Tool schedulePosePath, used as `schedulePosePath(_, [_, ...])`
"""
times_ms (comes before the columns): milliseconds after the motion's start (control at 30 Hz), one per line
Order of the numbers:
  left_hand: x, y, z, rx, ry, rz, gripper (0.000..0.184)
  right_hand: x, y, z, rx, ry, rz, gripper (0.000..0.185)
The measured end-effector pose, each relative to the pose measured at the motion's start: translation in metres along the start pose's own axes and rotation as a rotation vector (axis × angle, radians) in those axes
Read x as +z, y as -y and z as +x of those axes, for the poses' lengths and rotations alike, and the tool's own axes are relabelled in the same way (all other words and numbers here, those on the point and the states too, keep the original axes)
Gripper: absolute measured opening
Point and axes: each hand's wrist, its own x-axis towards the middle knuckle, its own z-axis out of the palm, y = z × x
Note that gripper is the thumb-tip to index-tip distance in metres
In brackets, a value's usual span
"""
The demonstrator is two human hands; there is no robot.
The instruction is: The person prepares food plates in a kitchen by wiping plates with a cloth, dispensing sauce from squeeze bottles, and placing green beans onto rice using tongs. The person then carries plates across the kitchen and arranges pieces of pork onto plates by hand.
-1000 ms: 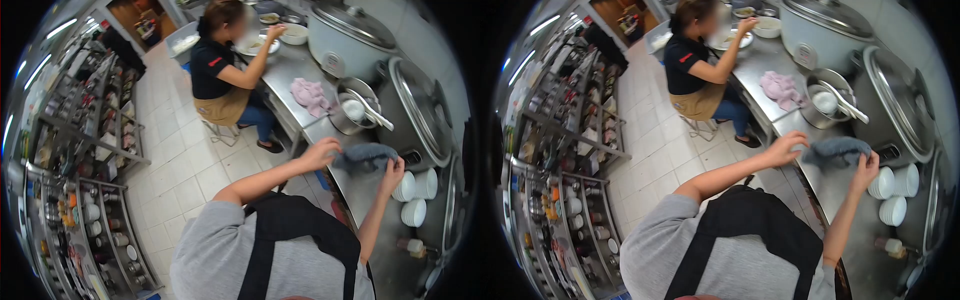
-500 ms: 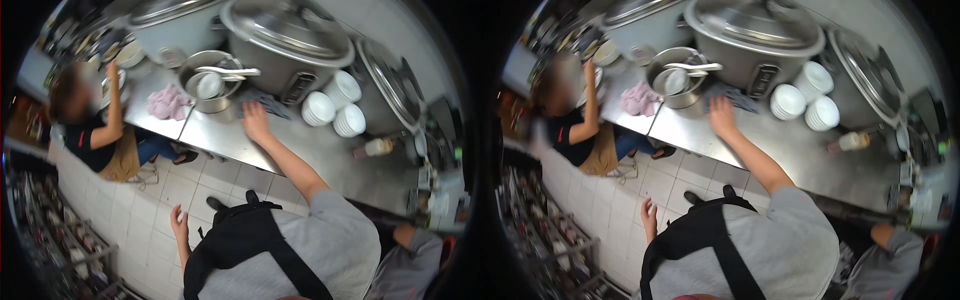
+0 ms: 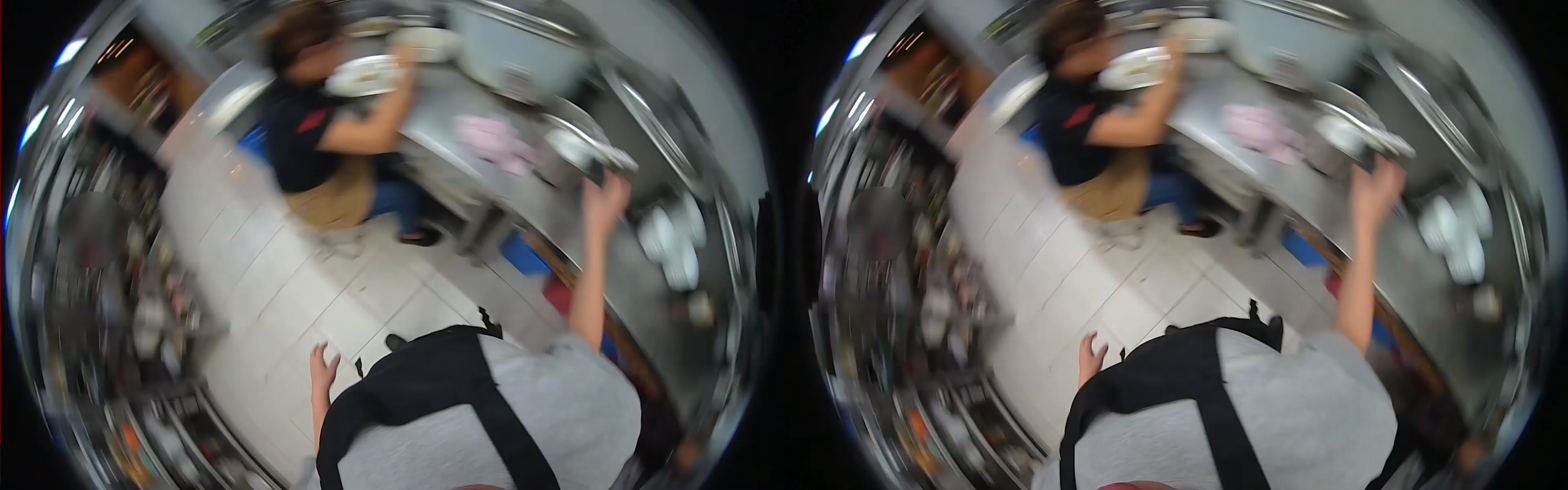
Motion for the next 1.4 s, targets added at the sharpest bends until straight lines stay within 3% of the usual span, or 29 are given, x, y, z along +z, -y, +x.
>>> schedulePosePath(67, [-0.047, 0.009, -0.004, -0.093, -0.158, 0.019, 0.053, 0.021, 0.041, -0.02, -0.192, -0.334, 0.133, 0.044])
schedulePosePath(167, [-0.103, 0.009, 0.011, -0.118, -0.26, -0.064, 0.06, 0.03, 0.214, -0.066, -0.23, -0.124, 0.694, 0.046])
schedulePosePath(233, [-0.136, -0.026, 0.043, -0.056, -0.362, -0.088, 0.066, 0.054, 0.321, -0.118, -0.23, 0.222, 1.1, 0.051])
schedulePosePath(267, [-0.156, -0.056, 0.06, 0.031, -0.428, -0.147, 0.068, 0.048, 0.374, -0.145, -0.318, 0.479, 1.108, 0.053])
schedulePosePath(300, [-0.18, -0.091, 0.077, 0.159, -0.496, -0.188, 0.068, 0.053, 0.415, -0.178, -0.333, 0.487, 1.133, 0.053])
schedulePosePath(367, [-0.21, -0.124, 0.103, 0.42, -0.556, -0.21, 0.069, 0.084, 0.476, -0.265, -0.016, 1.597, 1.568, 0.053])
schedulePosePath(400, [-0.218, -0.123, 0.117, 0.553, -0.55, -0.187, 0.069, 0.102, 0.497, -0.301, -0.029, 1.602, 1.576, 0.053])
schedulePosePath(433, [-0.224, -0.107, 0.135, 0.552, -0.565, -0.18, 0.069, 0.123, 0.515, -0.339, -0.254, 1.503, 1.706, 0.05])
schedulePosePath(500, [-0.234, -0.06, 0.179, 0.772, -0.334, 0.028, 0.068, 0.167, 0.555, -0.4, -0.696, 1.238, 1.943, 0.046])
schedulePosePath(533, [-0.245, -0.035, 0.198, 0.708, -0.343, 0.055, 0.069, 0.182, 0.583, -0.409, -0.912, 1.069, 2.043, 0.046])
schedulePosePath(567, [-0.254, -0.009, 0.219, 0.711, -0.353, 0.078, 0.069, 0.202, 0.608, -0.409, -0.922, 1.05, 2.065, 0.046])
schedulePosePath(600, [-0.257, 0.018, 0.237, 0.655, -0.364, 0.109, 0.07, 0.213, 0.63, -0.396, -0.499, 1.749, 1.939, 0.046])
schedulePosePath(633, [-0.262, 0.04, 0.254, 0.599, -0.376, 0.133, 0.071, 0.221, 0.651, -0.378, 0.001, 2.369, 1.615, 0.047])
schedulePosePath(667, [-0.27, 0.056, 0.268, 0.599, -0.385, 0.146, 0.071, 0.23, 0.676, -0.363, 0.555, 2.845, 1.087, 0.048])
schedulePosePath(733, [-0.299, 0.086, 0.303, 0.498, -0.431, 0.012, 0.073, 0.246, 0.739, -0.362, 0.621, 2.78, 1.258, 0.053])
schedulePosePath(867, [-0.382, 0.148, 0.367, 0.399, -0.542, 0.215, 0.071, 0.298, 0.857, -0.369, 0.981, 2.848, 0.999, 0.059])
schedulePosePath(900, [-0.4, 0.16, 0.38, 0.395, -0.555, 0.201, 0.071, 0.308, 0.883, -0.361, 0.968, 2.846, 0.976, 0.059])
schedulePosePath(967, [-0.432, 0.192, 0.406, 0.171, -0.662, 0.212, 0.062, 0.33, 0.937, -0.344, 0.724, 3.032, 1.01, 0.063])
schedulePosePath(1033, [-0.443, 0.235, 0.427, 0.055, -0.751, 0.1, 0.055, 0.37, 0.98, -0.34, 0.683, 3.046, 0.958, 0.059])
schedulePosePath(1100, [-0.422, 0.311, 0.432, -0.236, -0.596, 0.17, 0.049, 0.387, 1.036, -0.309, 0.31, 3.012, 1.203, 0.051])
schedulePosePath(1167, [-0.373, 0.418, 0.412, -0.644, -0.171, -0.163, 0.048, 0.429, 1.085, -0.291, 0.302, 2.97, 1.282, 0.042])
schedulePosePath(1200, [-0.355, 0.47, 0.39, -0.673, 0.172, -0.156, 0.051, 0.453, 1.106, -0.282, 0.234, 2.782, 1.407, 0.041])
schedulePosePath(1233, [-0.335, 0.504, 0.364, -0.765, 0.355, -0.118, 0.051, 0.478, 1.125, -0.276, 0.17, 2.586, 1.518, 0.04])
schedulePosePath(1300, [-0.339, 0.528, 0.336, -0.965, 0.504, -0.084, 0.051, 0.526, 1.154, -0.265, 0.403, 2.43, 1.477, 0.036])
schedulePosePath(1400, [-0.398, 0.563, 0.373, -1.1, 0.537, -0.135, 0.051, 0.601, 1.177, -0.271, 0.73, 2.275, 1.381, 0.03])
